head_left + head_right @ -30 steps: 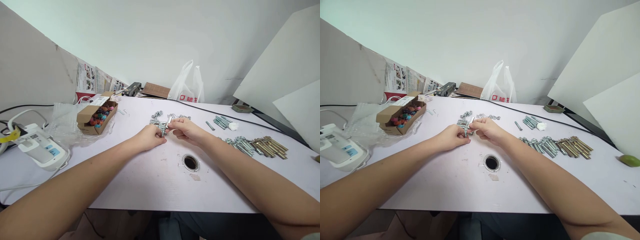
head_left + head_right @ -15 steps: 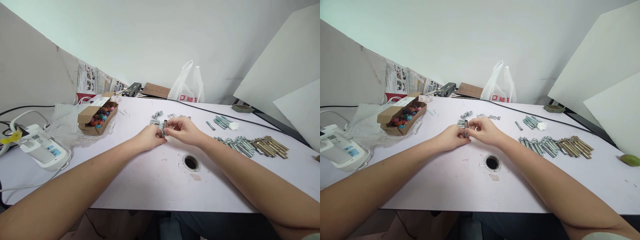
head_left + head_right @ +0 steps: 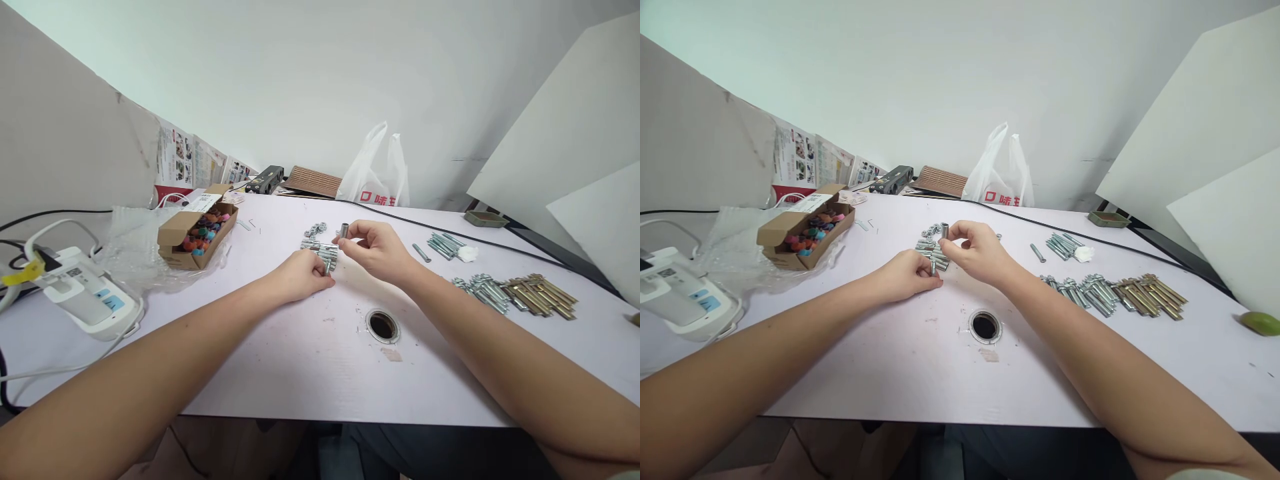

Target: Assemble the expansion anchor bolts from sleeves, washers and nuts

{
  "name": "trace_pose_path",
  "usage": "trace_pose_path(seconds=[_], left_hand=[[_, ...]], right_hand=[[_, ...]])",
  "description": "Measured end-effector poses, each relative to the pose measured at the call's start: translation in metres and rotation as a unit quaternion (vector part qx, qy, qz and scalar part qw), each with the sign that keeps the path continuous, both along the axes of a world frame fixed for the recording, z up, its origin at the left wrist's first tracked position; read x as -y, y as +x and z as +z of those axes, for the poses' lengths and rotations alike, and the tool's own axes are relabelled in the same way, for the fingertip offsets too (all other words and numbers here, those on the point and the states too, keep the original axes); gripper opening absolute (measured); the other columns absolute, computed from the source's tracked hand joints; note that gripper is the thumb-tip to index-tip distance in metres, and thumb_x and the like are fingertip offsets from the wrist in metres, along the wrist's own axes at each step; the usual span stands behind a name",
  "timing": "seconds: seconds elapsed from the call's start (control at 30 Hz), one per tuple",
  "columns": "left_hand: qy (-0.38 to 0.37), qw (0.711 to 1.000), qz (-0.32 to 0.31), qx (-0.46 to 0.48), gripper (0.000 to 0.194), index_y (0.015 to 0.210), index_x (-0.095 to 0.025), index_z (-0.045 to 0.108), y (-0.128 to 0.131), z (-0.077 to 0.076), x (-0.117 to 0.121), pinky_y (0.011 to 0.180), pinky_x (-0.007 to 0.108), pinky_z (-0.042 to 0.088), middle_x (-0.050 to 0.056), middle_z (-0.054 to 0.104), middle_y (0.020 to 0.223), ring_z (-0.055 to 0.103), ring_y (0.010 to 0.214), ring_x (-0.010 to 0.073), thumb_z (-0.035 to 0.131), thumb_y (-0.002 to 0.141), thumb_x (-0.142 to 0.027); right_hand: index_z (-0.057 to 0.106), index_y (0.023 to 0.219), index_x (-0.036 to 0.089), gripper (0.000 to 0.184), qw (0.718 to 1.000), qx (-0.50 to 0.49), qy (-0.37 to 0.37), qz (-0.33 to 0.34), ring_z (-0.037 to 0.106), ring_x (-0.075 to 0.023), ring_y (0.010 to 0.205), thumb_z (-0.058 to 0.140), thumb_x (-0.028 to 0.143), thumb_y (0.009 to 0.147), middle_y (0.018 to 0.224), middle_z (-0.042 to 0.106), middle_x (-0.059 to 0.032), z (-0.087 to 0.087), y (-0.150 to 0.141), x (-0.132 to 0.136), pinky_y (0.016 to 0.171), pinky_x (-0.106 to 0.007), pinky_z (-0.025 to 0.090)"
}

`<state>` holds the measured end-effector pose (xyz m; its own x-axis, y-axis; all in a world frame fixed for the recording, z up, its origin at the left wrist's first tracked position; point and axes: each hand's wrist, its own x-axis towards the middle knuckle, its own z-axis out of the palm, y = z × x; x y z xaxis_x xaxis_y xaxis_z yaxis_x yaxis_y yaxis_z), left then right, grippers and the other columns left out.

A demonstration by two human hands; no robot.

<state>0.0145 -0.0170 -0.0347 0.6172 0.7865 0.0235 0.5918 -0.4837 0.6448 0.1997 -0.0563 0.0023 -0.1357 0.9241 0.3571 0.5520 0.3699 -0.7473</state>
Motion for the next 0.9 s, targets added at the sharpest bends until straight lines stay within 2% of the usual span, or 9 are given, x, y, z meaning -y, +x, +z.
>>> trace_pose_path(seconds=[0.07, 0.13, 0.33, 0.47, 0.73, 0.9], left_hand=[[-0.003, 1.0, 0.004, -0.007, 0.031, 0.059, -0.019, 0.054, 0.0, 0.0, 0.0, 0.047, 0.027, 0.029, -0.003, 0.047, 0.052, 0.04, 0.051, 0.0118, 0.06, 0.07, -0.047], [-0.005, 1.0, 0.008, -0.012, 0.032, 0.058, -0.019, 0.053, 0.0, 0.001, 0.0, 0.047, 0.026, 0.028, -0.003, 0.045, 0.051, 0.038, 0.05, 0.0114, 0.06, 0.07, -0.048], [-0.003, 1.0, 0.011, -0.014, 0.033, 0.057, -0.019, 0.052, 0.001, 0.003, 0.002, 0.047, 0.027, 0.027, -0.003, 0.045, 0.05, 0.038, 0.05, 0.0114, 0.061, 0.069, -0.048], [0.002, 1.0, 0.008, -0.009, 0.034, 0.055, -0.019, 0.05, 0.002, 0.004, 0.003, 0.048, 0.027, 0.028, -0.003, 0.045, 0.05, 0.039, 0.05, 0.0113, 0.061, 0.069, -0.048], [-0.002, 1.0, 0.015, -0.004, 0.032, 0.056, -0.02, 0.048, 0.002, 0.001, 0.001, 0.047, 0.027, 0.03, -0.004, 0.044, 0.049, 0.04, 0.049, 0.0118, 0.062, 0.069, -0.046], [0.002, 1.0, -0.008, -0.005, 0.027, 0.06, -0.019, 0.053, 0.002, -0.002, 0.0, 0.05, 0.028, 0.033, -0.002, 0.05, 0.053, 0.046, 0.052, 0.0133, 0.059, 0.071, -0.043]], right_hand=[[0.062, 0.079, 0.015, 0.018, 0.999, -0.017, -0.023, 0.02, 0.051, -0.0108, 0.061, 0.065, 0.033, 0.077, 0.076, 0.064, -0.0039, 0.005, 0.006, -0.001, 0.052, -0.023, 0.037], [0.066, 0.081, 0.015, 0.019, 0.998, 0.0, -0.039, 0.047, 0.052, -0.0118, 0.062, 0.068, 0.033, 0.075, 0.072, 0.063, -0.004, 0.01, 0.013, -0.001, 0.052, -0.023, 0.038], [0.073, 0.08, 0.016, 0.019, 0.988, 0.085, -0.061, 0.11, 0.035, -0.0073, 0.051, 0.065, 0.033, 0.077, 0.058, 0.053, 0.0008, 0.017, 0.025, 0.001, 0.046, -0.024, 0.027], [0.074, 0.079, 0.015, 0.018, 0.987, 0.084, -0.076, 0.116, 0.033, -0.0074, 0.05, 0.064, 0.029, 0.076, 0.055, 0.049, 0.0018, 0.015, 0.022, 0.001, 0.046, -0.024, 0.027], [0.073, 0.08, 0.016, 0.018, 0.994, 0.051, -0.023, 0.089, 0.034, -0.0074, 0.051, 0.063, 0.031, 0.077, 0.055, 0.049, 0.0021, 0.009, 0.006, 0.0, 0.047, -0.024, 0.027], [0.072, 0.081, 0.016, 0.017, 0.993, 0.073, 0.018, 0.088, 0.036, -0.0072, 0.052, 0.062, 0.029, 0.079, 0.06, 0.054, 0.0013, 0.005, -0.005, 0.001, 0.049, -0.023, 0.028]])
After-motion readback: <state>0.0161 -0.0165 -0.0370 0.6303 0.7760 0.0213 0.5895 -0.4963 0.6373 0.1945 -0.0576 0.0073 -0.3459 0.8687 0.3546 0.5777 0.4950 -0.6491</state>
